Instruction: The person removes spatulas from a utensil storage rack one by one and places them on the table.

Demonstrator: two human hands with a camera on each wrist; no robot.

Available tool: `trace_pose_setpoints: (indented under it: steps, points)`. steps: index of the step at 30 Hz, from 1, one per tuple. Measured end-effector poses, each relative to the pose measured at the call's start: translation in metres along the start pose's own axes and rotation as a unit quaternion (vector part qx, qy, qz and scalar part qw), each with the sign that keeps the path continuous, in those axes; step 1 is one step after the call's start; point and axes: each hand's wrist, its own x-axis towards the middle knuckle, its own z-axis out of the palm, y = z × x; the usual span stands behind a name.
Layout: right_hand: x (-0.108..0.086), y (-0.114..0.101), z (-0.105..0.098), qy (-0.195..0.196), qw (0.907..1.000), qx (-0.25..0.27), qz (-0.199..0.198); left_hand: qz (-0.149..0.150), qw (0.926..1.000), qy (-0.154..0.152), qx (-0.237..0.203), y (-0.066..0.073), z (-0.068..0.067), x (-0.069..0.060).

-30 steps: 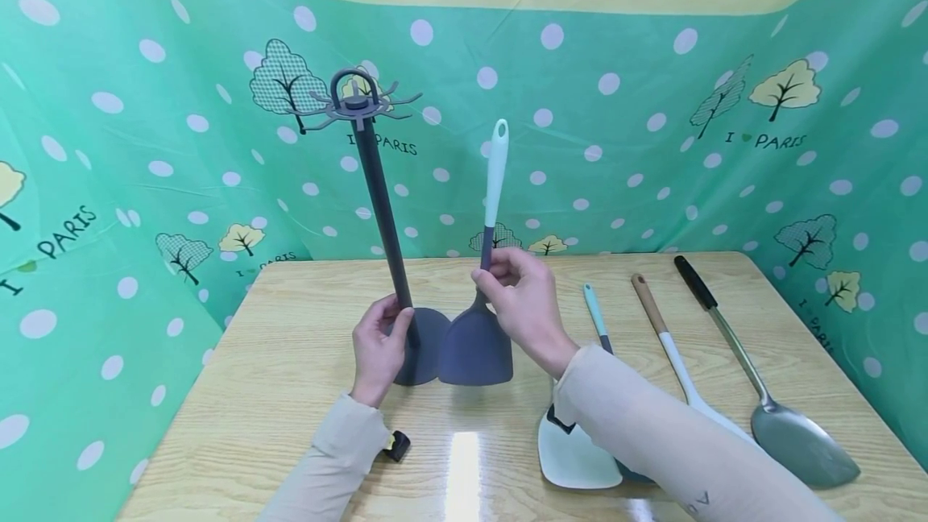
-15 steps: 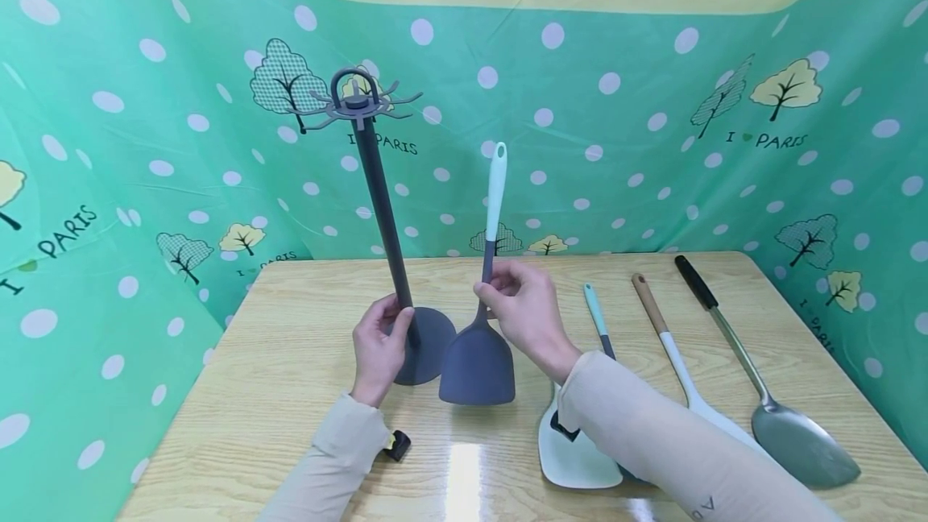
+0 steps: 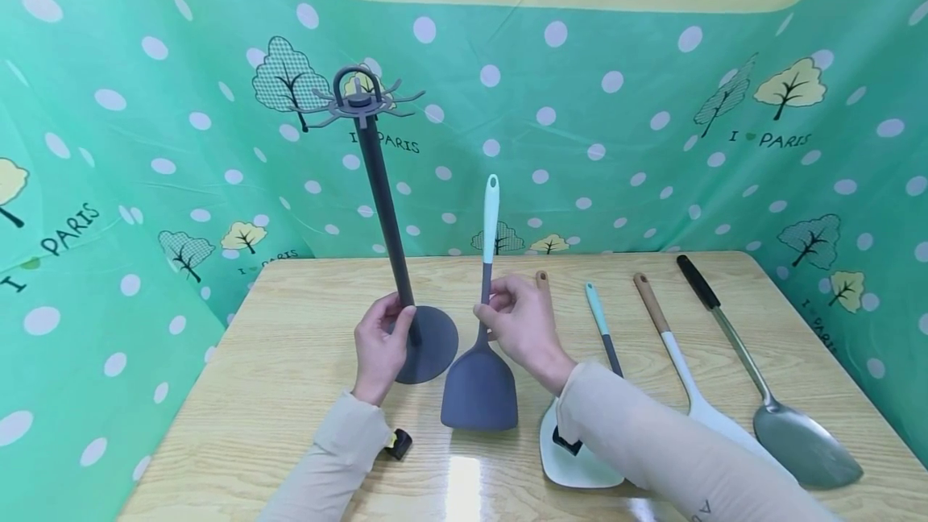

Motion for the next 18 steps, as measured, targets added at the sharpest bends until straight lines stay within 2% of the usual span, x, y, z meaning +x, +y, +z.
trace_pose_setpoints:
  steps: [18]
  points:
    - [-0.007,0.024,0.012,-0.011,0.9996,-0.022,0.013,0.004,1.0,0.0,0.001,0.0,0.0,0.0]
